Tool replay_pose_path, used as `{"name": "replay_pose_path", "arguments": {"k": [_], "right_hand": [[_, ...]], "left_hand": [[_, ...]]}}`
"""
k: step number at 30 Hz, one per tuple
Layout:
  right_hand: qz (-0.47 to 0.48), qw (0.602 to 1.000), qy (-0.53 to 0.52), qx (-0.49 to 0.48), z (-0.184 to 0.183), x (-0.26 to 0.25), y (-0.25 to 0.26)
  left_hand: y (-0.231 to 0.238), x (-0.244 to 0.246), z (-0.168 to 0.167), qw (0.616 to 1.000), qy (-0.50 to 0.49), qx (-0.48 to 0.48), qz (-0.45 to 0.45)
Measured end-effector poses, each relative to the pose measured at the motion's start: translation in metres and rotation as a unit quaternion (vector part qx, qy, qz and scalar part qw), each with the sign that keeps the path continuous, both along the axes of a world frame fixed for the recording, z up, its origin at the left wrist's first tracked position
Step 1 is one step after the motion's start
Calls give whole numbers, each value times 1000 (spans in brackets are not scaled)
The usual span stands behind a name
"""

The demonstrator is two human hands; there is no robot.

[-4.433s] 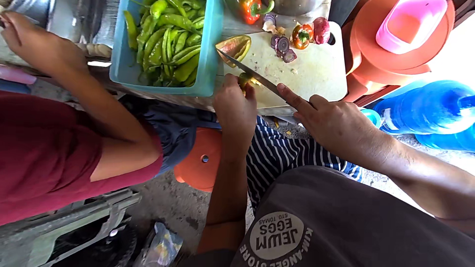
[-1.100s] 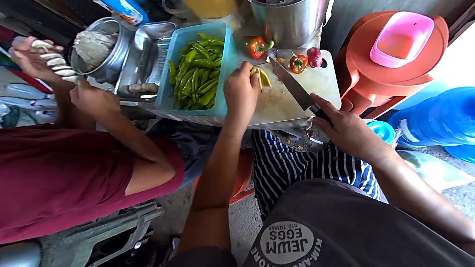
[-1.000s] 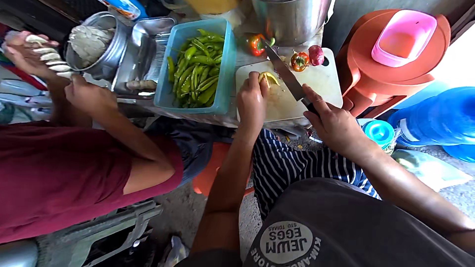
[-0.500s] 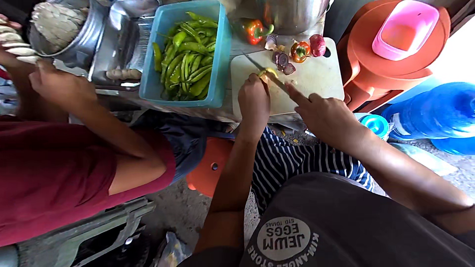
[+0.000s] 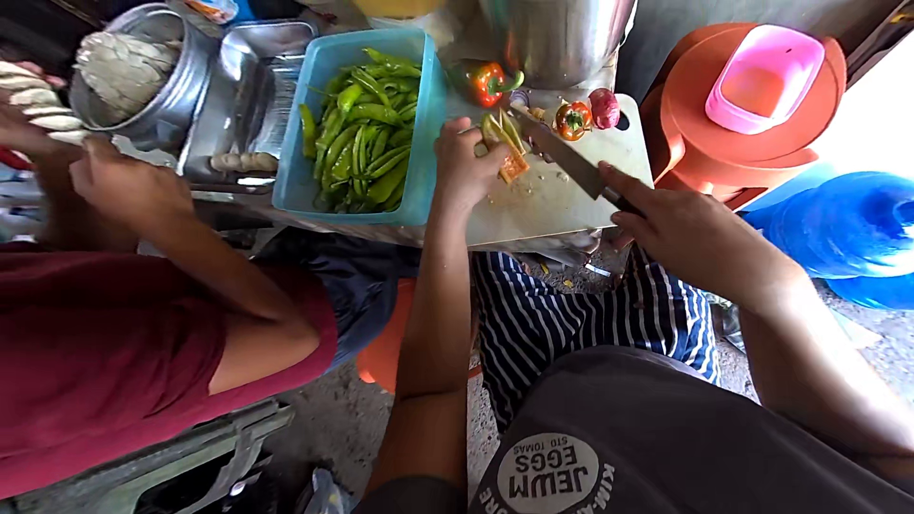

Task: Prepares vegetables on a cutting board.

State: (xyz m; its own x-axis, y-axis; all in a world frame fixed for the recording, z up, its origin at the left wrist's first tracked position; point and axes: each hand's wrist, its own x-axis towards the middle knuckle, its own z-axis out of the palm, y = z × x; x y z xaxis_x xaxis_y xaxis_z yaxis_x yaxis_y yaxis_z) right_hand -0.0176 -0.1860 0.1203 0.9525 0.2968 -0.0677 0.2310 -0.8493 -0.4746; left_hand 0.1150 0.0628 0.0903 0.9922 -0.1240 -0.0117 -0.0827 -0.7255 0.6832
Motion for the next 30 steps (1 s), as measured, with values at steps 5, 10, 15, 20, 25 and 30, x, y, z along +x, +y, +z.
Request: {"name": "replay_pose_path", "arguments": {"k": [5,10,15,20,25,30], "right_hand": [[-79,995,-54,20,1,-22,-39],[-119,987,-97,51,-15,-40,-74],[-130,982,-117,65,-17,-42,-81],[-121,980,-136,81,-17,-40,-72],[-136,981,-113,85,-25,-50,-86],[-134,986,-59,82,-24,-47,-97]], "left_hand": [[-22,28,0,995,80,55,-38],[-37,9,18,991,65,114,-24],[-59,12,93,993,-42,100,-48],[-81,77,135,988,-143,46,-23],[-58,84,132,980,-118,157,22],[-24,93,74,938,8,343,-46]]}}
